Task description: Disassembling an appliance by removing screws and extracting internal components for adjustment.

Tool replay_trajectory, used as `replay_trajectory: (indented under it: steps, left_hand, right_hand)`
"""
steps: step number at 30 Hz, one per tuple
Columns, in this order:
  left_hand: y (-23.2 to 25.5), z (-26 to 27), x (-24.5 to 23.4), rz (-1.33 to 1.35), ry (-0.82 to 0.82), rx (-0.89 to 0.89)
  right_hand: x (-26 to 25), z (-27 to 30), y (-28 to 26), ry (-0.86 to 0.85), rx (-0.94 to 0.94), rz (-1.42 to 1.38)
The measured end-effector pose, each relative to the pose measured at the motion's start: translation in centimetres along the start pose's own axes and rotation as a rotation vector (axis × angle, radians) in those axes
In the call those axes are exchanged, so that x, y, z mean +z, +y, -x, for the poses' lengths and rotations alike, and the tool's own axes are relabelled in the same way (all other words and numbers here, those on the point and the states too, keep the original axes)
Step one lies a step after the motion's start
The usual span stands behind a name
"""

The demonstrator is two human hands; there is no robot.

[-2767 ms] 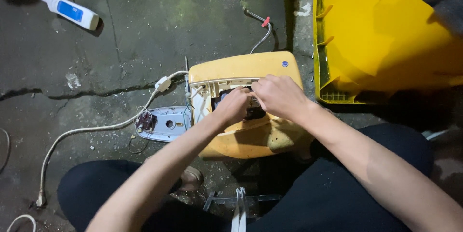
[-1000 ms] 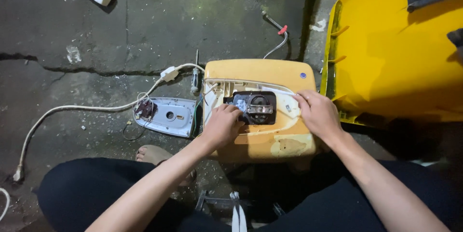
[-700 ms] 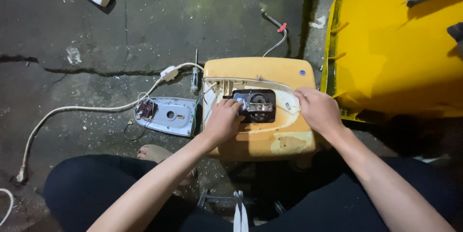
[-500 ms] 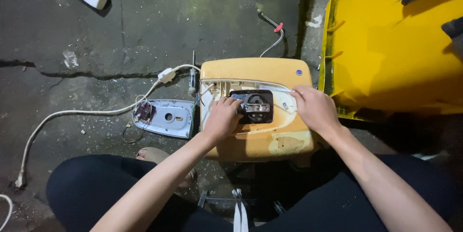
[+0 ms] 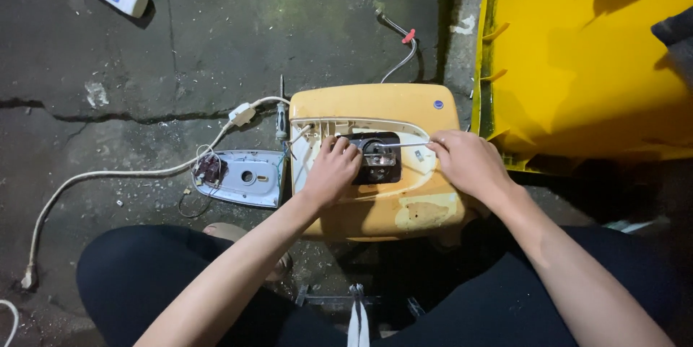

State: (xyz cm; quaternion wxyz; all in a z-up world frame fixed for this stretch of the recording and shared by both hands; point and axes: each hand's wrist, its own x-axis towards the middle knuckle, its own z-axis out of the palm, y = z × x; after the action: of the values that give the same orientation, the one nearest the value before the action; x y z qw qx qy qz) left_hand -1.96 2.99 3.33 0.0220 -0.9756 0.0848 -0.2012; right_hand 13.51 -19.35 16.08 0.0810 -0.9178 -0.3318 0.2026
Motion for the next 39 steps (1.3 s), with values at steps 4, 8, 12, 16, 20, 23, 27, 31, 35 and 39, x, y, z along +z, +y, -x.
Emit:
replay_trajectory:
  steps: [4, 8, 12, 16, 20, 23, 27, 31, 35, 39]
  left_hand:
    - [0.0, 0.0, -0.5, -0.044, 0.052, 0.039]
    - [0.0, 0.3, 0.5, -0.05, 0.058, 0.022]
    - [-0.2, 0.3, 1.0, -0.035, -0.039, -0.056]
    - [0.4, 0.2, 0.6, 0.06, -0.171, -0.159]
    - [0.4, -0.4, -1.0, 0.219, -0.262, -0.28]
    - [-0.1, -0.5, -0.7, 0.262, -0.273, -0.297]
    - [-0.5, -0.9, 0.9, 0.435, -0.249, -0.319]
    - [-0.4, -2.1, -1.0, 0.592, -0.214, -0.338]
    - [-0.1, -2.8, -1.5, 0.623, -0.255, -0.342]
    - [0.2, -3.4, -2.5, 0.665, -0.292, -0.345]
  right_hand:
    - [-1.5, 0.6, -0.3, -0.005, -0.009, 0.026]
    - [-3.0, 1.0, -0.4, -0.037, -0.002, 0.023]
    - [-4.4, 1.3, -0.7, -0.117, -0.005, 0.038]
    - [-4.2, 1.1, -1.0, -0.139, -0.02, 0.054]
    - [-3.9, 0.8, -1.2, -0.11, -0.06, 0.053]
    - [-3.5, 0.5, -1.4, -0.086, -0.105, 0.069]
    - [-3.6, 0.3, -2.2, -0.069, -0.136, 0.09]
    - [-3.2, -0.5, -3.0, -0.046, -0.169, 0.081]
    - [-2.8, -0.7, -3.9, -0.024, -0.221, 0.141]
    - [-2.6, -1.1, -4.3, -0.031, -0.247, 0.162]
